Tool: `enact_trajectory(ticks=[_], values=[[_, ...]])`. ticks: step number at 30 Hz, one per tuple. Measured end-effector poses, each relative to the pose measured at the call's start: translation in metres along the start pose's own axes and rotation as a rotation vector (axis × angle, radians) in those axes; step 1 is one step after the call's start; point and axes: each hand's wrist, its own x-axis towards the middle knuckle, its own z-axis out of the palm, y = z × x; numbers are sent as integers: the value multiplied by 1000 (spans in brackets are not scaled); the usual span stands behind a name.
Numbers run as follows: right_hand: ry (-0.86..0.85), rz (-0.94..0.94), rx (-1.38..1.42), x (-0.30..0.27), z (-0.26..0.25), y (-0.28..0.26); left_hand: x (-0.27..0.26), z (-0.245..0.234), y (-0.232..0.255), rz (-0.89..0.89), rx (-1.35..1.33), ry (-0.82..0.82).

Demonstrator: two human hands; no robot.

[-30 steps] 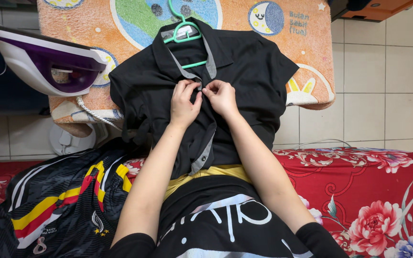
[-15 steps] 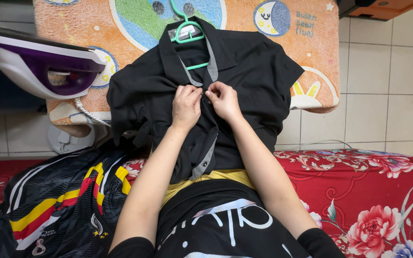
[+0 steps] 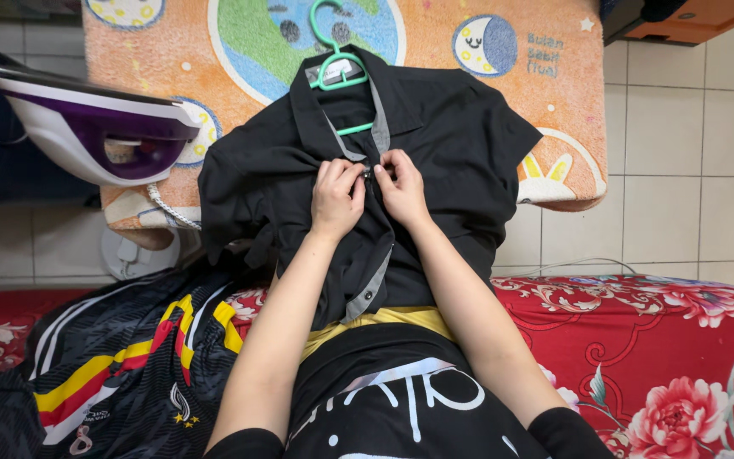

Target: The person irons a black short-sleeved shirt on a small table. They remove the shirt from a hanger, lay it flat, and use a steam iron to press the collar, front panels, and sleeves. The shirt is repositioned several times to cover different areas.

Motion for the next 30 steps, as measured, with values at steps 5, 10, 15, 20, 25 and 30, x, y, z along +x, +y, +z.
enact_trajectory(ticks=[5,10,15,20,25,30], values=[[48,245,628,-5,-29,24,-1,-6,-9,-7,-100,19],[287,212,841,-13,-115,13,-10,-28,-36,-312,-532,70],[326,212,890,-37,-182,-41,4,-76,-31,-521,-698,528],[149,107,906,-50,-184,-86,33,-91,42,-86,-207,459],[-3,50,912,-74,-190,-114,49,-33,98,48,378,-594],[76,136,841,-89,-236,-98,37,-14,83,-20,493,-799]])
